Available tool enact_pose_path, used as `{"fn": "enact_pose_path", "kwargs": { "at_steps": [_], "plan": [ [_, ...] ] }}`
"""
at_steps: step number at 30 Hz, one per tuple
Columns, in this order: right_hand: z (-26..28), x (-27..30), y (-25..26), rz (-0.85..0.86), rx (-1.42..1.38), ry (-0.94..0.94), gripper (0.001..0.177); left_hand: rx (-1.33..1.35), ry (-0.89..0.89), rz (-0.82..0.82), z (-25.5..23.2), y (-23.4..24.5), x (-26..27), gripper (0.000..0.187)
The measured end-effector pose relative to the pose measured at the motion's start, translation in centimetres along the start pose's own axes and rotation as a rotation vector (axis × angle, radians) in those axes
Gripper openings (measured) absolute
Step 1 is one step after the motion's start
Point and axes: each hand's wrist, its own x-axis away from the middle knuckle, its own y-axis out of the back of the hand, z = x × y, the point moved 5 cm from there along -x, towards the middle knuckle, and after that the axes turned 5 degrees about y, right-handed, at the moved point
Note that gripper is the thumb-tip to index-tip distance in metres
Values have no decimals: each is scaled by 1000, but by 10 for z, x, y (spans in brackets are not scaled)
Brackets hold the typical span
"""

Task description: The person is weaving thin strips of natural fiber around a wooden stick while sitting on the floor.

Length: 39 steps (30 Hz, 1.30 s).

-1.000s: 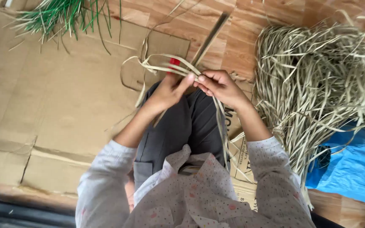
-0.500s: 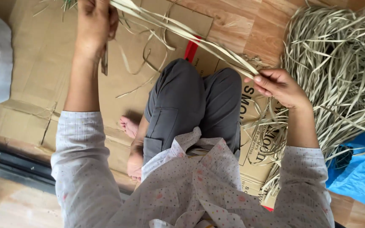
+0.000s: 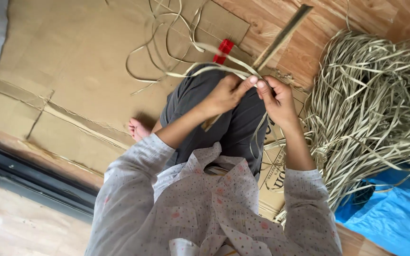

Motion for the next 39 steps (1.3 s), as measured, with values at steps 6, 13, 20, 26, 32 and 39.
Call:
{"fn": "enact_pose_path", "kwargs": {
  "at_steps": [6, 13, 20, 26, 32, 39],
  "plan": [
    [20, 10, 1, -139, 48, 22, 38, -22, -110, -189, 21, -21, 3, 64],
    [-4, 8, -2, -471, 91, 36, 49, 1, -293, -381, -19, -38, 29, 48],
    [-31, 10, 0, -722, -10, -19, 54, 169, -249, -435, 15, -55, 17, 53],
    [-111, 29, 15, -1029, -103, -385, 40, 168, -225, -411, 5, -55, 21, 53],
    [-78, 13, -2, -1140, 57, -119, 34, 142, -276, -383, 15, -48, 17, 52],
    [-194, 22, -7, -1220, -92, 25, 36, 41, -333, -252, -35, -40, 43, 45]
  ]
}}
